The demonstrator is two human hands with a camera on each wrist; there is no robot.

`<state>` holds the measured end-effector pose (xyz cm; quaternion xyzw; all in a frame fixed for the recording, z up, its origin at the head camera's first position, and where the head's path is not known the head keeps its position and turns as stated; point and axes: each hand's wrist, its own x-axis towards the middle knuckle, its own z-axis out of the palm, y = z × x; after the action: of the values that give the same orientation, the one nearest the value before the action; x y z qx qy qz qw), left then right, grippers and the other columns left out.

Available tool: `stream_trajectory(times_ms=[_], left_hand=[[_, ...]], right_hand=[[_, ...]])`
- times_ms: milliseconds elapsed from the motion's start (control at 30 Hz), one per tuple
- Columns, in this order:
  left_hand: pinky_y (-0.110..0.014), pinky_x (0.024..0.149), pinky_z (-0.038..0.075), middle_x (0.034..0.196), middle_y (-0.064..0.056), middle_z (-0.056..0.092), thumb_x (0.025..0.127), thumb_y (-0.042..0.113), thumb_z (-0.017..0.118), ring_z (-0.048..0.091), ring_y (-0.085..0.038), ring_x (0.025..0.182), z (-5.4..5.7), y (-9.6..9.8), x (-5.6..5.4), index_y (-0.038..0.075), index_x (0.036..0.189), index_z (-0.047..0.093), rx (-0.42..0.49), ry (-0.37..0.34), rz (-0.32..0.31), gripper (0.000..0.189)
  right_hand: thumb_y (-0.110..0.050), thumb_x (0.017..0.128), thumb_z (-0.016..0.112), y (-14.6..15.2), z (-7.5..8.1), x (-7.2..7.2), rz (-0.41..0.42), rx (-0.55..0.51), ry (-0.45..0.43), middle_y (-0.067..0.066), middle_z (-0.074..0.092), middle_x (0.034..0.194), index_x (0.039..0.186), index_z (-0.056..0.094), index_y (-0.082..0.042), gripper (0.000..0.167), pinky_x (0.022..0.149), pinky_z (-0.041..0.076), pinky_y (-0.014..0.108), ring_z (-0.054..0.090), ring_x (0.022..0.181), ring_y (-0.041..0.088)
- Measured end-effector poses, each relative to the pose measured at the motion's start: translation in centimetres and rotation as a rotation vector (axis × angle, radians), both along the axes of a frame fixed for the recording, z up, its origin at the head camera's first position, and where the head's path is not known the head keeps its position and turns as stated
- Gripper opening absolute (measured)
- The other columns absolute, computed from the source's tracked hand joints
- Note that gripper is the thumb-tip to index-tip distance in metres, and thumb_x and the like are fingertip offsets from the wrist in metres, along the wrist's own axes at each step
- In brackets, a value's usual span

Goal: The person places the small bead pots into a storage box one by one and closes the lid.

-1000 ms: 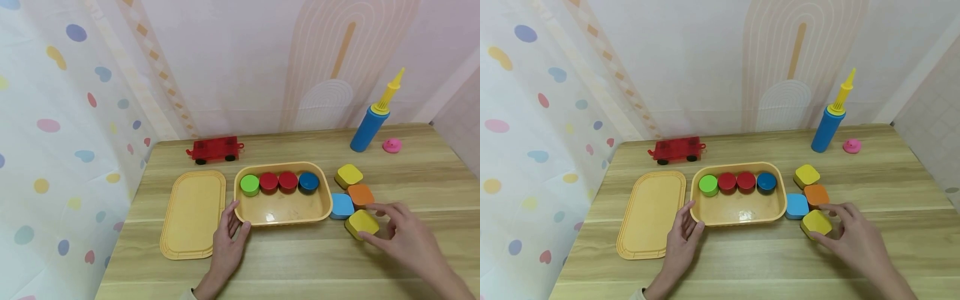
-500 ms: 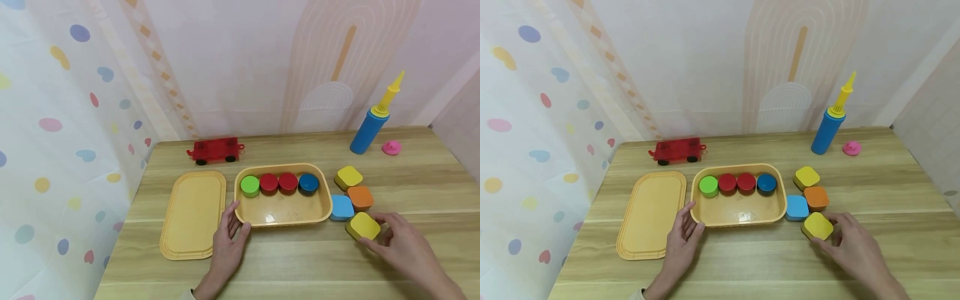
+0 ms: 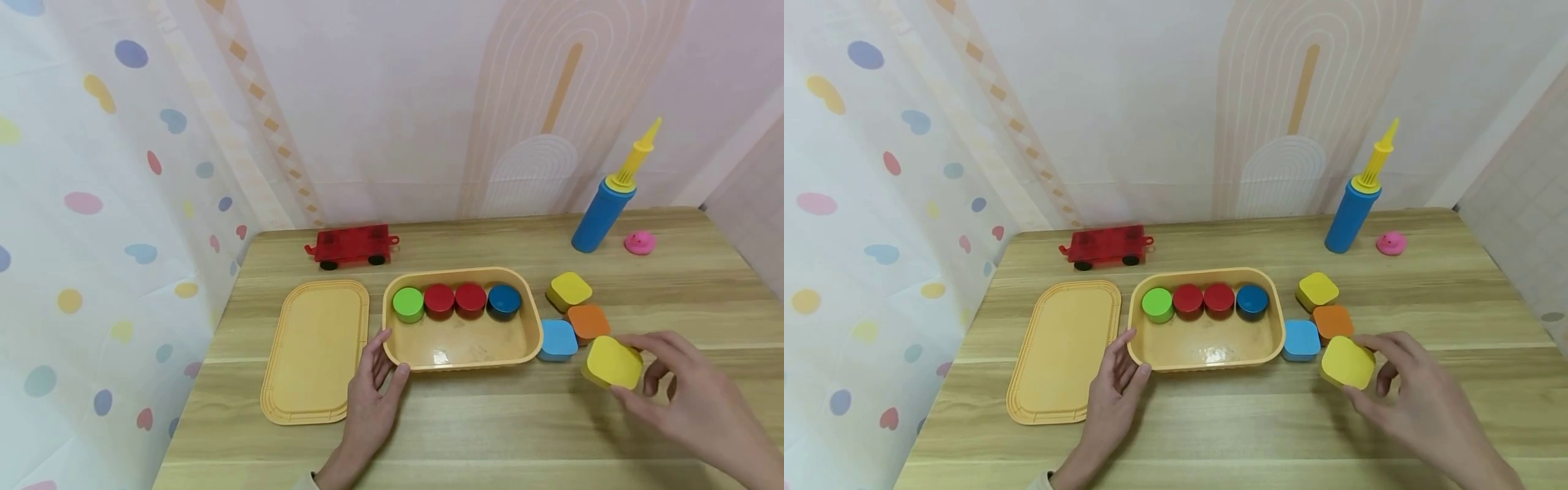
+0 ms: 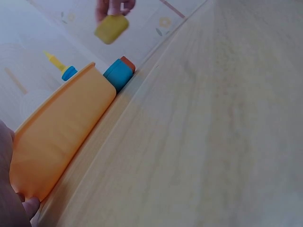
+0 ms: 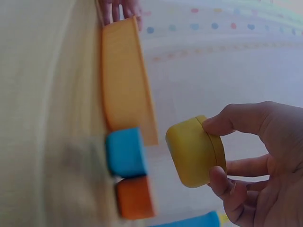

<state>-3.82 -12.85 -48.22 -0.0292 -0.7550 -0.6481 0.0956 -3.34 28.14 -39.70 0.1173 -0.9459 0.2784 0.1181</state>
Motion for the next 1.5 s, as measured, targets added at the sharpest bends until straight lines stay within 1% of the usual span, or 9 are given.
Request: stream_trajectory(times_ms=[67, 267, 500, 667, 900, 1033, 1200, 1367, 1500], left_hand=[[-0.024, 0.120, 0.046, 0.171, -0.023, 0.045, 0.106, 0.005, 0.075, 0.050, -0.037, 0.154, 0.0, 0.0, 0.0, 0.001, 0.162, 0.049, 0.001, -0.004, 0.003, 0.062], [-0.024, 0.120, 0.046, 0.171, -0.023, 0.044, 0.106, 0.005, 0.075, 0.049, -0.037, 0.154, 0.0, 0.0, 0.1, 0.002, 0.162, 0.049, 0.003, -0.008, 0.006, 0.061], [-0.024, 0.120, 0.047, 0.172, -0.022, 0.044, 0.106, 0.005, 0.074, 0.049, -0.037, 0.154, 0.0, 0.0, 0.0, 0.001, 0.162, 0.048, -0.003, -0.002, 0.001, 0.061], [-0.025, 0.120, 0.047, 0.171, -0.022, 0.045, 0.106, 0.004, 0.074, 0.049, -0.037, 0.154, 0.0, 0.1, 0.0, 0.001, 0.162, 0.049, -0.006, 0.003, 0.000, 0.061], [-0.025, 0.120, 0.047, 0.171, -0.023, 0.045, 0.106, 0.003, 0.074, 0.049, -0.037, 0.153, 0.1, 0.1, -0.1, 0.001, 0.161, 0.049, -0.011, 0.011, -0.001, 0.061], [-0.025, 0.120, 0.047, 0.171, -0.023, 0.045, 0.107, 0.004, 0.074, 0.050, -0.036, 0.153, 0.0, 0.1, -0.1, 0.002, 0.161, 0.050, -0.015, 0.016, -0.004, 0.060], [-0.025, 0.119, 0.047, 0.170, -0.023, 0.046, 0.106, 0.004, 0.074, 0.051, -0.036, 0.153, 0.0, 0.0, -0.1, 0.002, 0.161, 0.049, -0.016, 0.021, -0.003, 0.060], [-0.025, 0.119, 0.047, 0.170, -0.023, 0.046, 0.107, 0.004, 0.074, 0.051, -0.037, 0.152, 0.1, 0.0, -0.1, 0.000, 0.162, 0.048, -0.021, 0.017, 0.000, 0.061], [-0.026, 0.119, 0.048, 0.170, -0.023, 0.046, 0.107, 0.004, 0.074, 0.051, -0.036, 0.153, 0.1, -0.1, -0.1, 0.000, 0.162, 0.048, -0.028, 0.013, 0.000, 0.061]], right_hand=[[0.000, 0.061, 0.104, -0.2, 0.6, -0.4, 0.027, -0.003, 0.040, 0.006, 0.064, 0.108, 0.124, 0.075, -0.001, 0.070, 0.051, 0.040, 0.017, 0.049, 0.071, -0.004], [-0.002, 0.065, 0.104, -1.5, 2.1, -2.0, 0.084, -0.031, 0.059, 0.000, 0.063, 0.106, 0.129, 0.076, -0.006, 0.070, 0.052, 0.042, 0.016, 0.052, 0.071, 0.000], [0.001, 0.069, 0.102, -3.9, 2.3, -4.5, 0.211, -0.123, 0.098, 0.003, 0.067, 0.113, 0.130, 0.076, -0.006, 0.067, 0.051, 0.047, 0.016, 0.058, 0.072, 0.003], [-0.001, 0.074, 0.102, -5.9, 2.1, -5.6, 0.266, -0.168, 0.036, 0.004, 0.067, 0.119, 0.134, 0.075, -0.005, 0.065, 0.054, 0.052, 0.020, 0.059, 0.075, 0.004], [-0.002, 0.080, 0.099, -8.6, 1.3, -7.0, 0.316, -0.153, -0.069, 0.005, 0.066, 0.117, 0.136, 0.073, -0.005, 0.062, 0.057, 0.055, 0.022, 0.060, 0.074, 0.006], [-0.004, 0.083, 0.098, -9.9, 0.9, -7.7, 0.340, -0.147, -0.140, 0.006, 0.065, 0.119, 0.139, 0.072, -0.005, 0.061, 0.059, 0.055, 0.022, 0.060, 0.078, 0.007], [-0.007, 0.086, 0.096, -11.3, 0.4, -8.5, 0.391, -0.133, -0.177, 0.006, 0.066, 0.121, 0.141, 0.072, -0.006, 0.060, 0.058, 0.053, 0.023, 0.058, 0.077, 0.005], [-0.007, 0.086, 0.095, -12.7, -0.1, -9.2, 0.439, -0.129, -0.207, 0.005, 0.065, 0.117, 0.141, 0.071, -0.005, 0.060, 0.061, 0.056, 0.023, 0.060, 0.077, 0.004], [-0.010, 0.087, 0.096, -13.9, -0.6, -9.7, 0.478, -0.120, -0.273, 0.002, 0.064, 0.114, 0.140, 0.072, -0.005, 0.059, 0.063, 0.058, 0.023, 0.060, 0.078, 0.005]])
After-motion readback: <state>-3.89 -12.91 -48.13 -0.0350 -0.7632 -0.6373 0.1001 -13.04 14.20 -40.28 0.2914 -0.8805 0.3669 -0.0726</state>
